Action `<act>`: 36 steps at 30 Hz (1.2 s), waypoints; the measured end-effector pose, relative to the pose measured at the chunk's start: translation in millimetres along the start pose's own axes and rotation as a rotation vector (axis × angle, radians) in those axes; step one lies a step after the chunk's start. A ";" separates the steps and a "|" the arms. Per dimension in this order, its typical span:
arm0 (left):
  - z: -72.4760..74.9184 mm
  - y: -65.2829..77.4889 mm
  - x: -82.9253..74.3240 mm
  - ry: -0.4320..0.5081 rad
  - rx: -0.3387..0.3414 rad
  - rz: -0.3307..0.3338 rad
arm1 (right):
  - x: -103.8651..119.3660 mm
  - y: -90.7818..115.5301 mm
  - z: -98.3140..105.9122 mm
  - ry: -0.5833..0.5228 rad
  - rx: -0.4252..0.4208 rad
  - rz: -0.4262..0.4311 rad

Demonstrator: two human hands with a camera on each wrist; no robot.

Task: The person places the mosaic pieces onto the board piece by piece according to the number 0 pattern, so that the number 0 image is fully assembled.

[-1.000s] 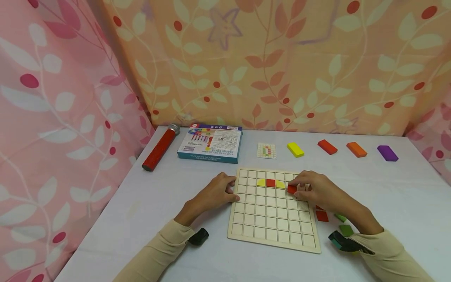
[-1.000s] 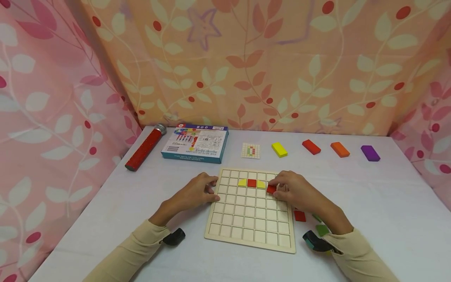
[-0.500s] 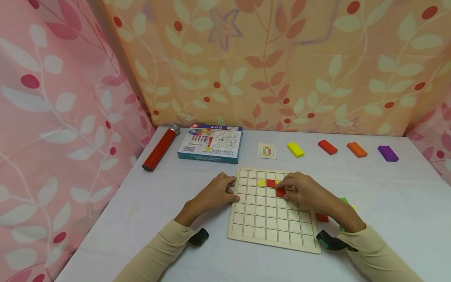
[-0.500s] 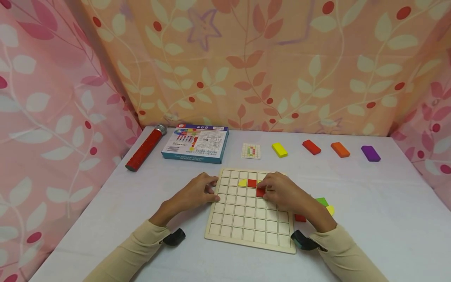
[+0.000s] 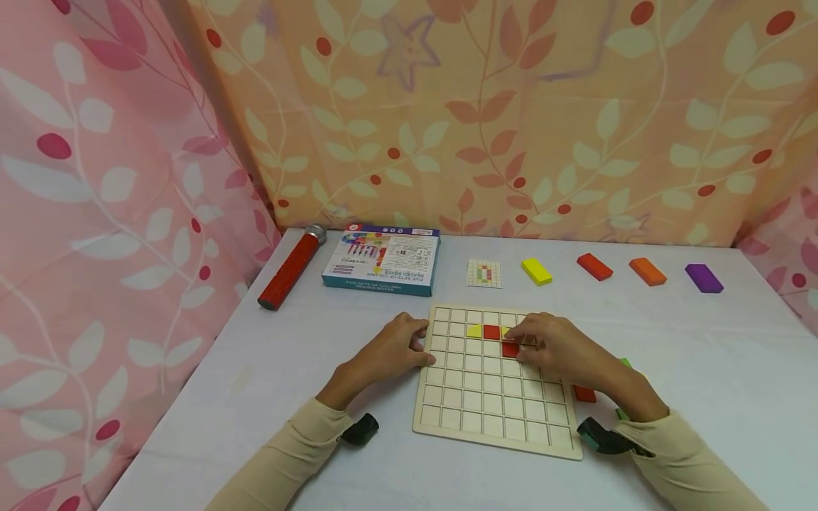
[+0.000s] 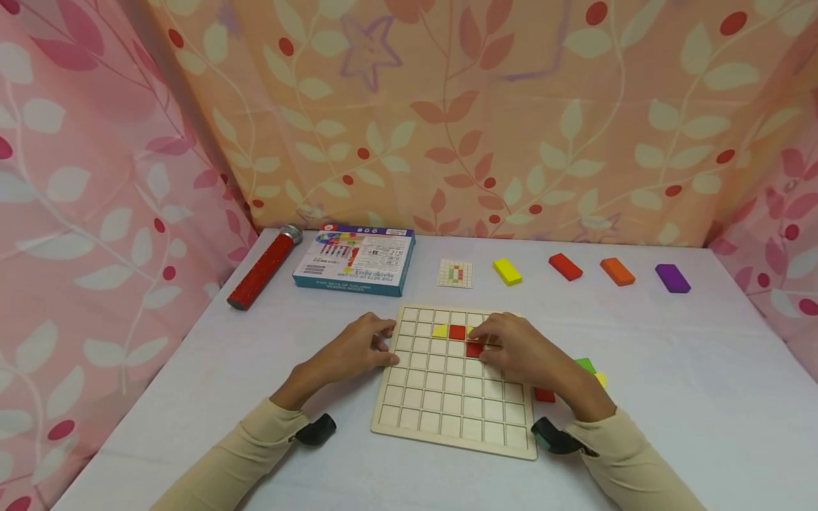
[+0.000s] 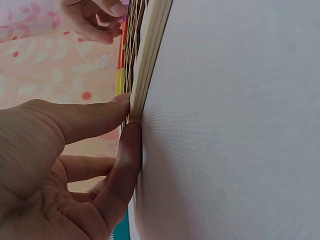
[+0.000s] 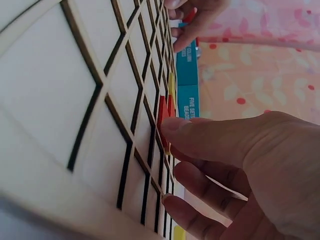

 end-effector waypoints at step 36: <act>0.2 0.2 -0.5 0.010 0.012 0.020 | -63.1 64.8 48.6 0.156 -0.019 -0.103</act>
Point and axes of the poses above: each hand's wrist, its own y-axis away from the middle knuckle, its own z-axis out of the back of the hand, x = y × z, the point moved 4 cm from there along -y, towards the middle knuckle, and after that the axes turned 14 degrees about -x, right-handed, at the moved point
